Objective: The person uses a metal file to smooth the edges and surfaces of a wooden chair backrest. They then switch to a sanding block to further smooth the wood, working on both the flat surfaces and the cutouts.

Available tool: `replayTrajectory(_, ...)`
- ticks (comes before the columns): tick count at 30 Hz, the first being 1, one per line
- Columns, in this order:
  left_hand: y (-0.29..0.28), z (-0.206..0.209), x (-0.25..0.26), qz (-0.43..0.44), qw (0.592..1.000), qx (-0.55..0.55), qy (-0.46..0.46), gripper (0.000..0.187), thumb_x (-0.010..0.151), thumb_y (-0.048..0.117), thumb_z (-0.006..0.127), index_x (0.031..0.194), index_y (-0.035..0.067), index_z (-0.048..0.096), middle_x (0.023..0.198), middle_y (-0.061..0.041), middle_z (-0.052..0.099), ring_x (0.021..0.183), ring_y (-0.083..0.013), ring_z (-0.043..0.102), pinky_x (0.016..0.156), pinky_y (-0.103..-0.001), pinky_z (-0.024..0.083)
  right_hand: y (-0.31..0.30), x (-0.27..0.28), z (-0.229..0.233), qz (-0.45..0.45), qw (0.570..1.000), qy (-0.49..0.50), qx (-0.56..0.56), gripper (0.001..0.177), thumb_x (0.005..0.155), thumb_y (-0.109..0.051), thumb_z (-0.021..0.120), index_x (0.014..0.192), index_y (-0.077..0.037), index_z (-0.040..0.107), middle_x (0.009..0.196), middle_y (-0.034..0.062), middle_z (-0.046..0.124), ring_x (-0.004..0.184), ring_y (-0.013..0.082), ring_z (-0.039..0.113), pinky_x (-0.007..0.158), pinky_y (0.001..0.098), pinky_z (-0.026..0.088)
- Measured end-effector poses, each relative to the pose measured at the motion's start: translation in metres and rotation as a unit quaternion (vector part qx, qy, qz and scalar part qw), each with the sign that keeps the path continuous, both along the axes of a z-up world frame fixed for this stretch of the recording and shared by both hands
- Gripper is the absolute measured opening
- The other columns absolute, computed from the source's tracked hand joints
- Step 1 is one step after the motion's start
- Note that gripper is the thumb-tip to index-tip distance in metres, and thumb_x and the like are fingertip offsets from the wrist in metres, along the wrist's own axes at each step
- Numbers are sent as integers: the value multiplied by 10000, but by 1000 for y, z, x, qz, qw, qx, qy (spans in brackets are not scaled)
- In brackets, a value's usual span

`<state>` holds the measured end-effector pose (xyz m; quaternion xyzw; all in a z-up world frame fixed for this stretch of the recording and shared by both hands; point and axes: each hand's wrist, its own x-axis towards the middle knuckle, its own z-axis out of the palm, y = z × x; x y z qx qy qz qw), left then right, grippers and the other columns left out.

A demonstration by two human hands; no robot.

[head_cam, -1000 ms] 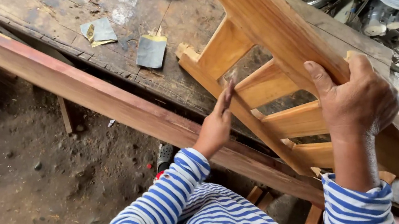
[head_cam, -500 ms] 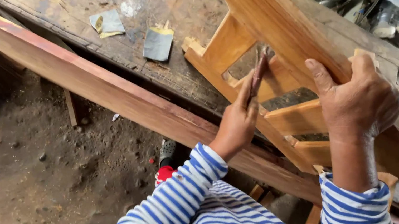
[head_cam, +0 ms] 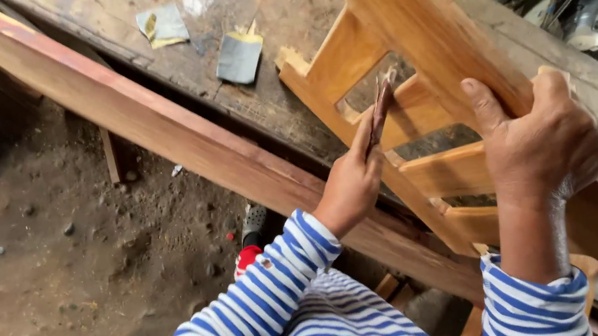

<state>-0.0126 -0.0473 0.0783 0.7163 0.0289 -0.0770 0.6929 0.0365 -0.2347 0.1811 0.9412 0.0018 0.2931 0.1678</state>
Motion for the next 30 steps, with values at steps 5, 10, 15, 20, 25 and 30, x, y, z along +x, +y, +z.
replayTrajectory(5, 13, -17, 2, -38, 991, 117, -53, 575, 1059, 210, 375, 1598, 172, 179, 1454, -268, 565, 1067, -544, 649, 749, -525, 479, -2, -3, 2, 6, 1000, 12, -3, 805, 1100, -990, 646, 959, -197, 644, 715, 84, 694, 605, 370, 669, 468, 476, 398)
replayTrajectory(10, 40, -44, -2, -133, 938, 311, 73, 747, 984, 62, 390, 1653, 222, 97, 852, -295, 655, 600, -443, 608, 526, -529, 430, -2, -5, -2, 3, 1000, 19, 1, 870, 1104, -1004, 622, 862, -172, 550, 717, 74, 657, 605, 348, 645, 494, 462, 400)
replayTrajectory(15, 44, -86, 21, -138, 869, 471, -66, 973, 829, -80, 467, 1652, 302, 115, 725, -183, 603, 561, -390, 621, 453, -537, 447, -2, -9, -2, -4, 1000, 16, -8, 864, 1110, -1024, 611, 864, -197, 574, 689, 57, 639, 597, 321, 639, 478, 447, 400)
replayTrajectory(20, 24, -35, 52, -146, 901, 409, 20, 867, 973, 37, 394, 1601, 504, 22, 810, -201, 675, 646, -432, 641, 520, -555, 481, 2, -13, -2, -8, 999, 44, 30, 851, 1119, -1021, 620, 854, -217, 536, 665, -65, 489, 571, 124, 475, 539, 321, 328)
replayTrajectory(25, 26, -47, 29, -137, 870, 472, -33, 974, 910, -18, 479, 1616, 434, -17, 744, -190, 666, 556, -375, 626, 463, -529, 468, 3, -16, -1, 12, 1000, 8, 24, 853, 1063, -1043, 599, 856, -217, 548, 674, -53, 566, 554, 190, 550, 490, 361, 364)
replayTrajectory(30, 46, -50, 3, -144, 874, 462, -51, 1034, 826, -102, 432, 1652, 364, 19, 624, -165, 545, 501, -356, 557, 446, -520, 402, 3, -12, 2, 6, 999, 11, 42, 853, 1013, -1048, 647, 869, -209, 589, 682, -13, 638, 548, 281, 628, 437, 423, 403)
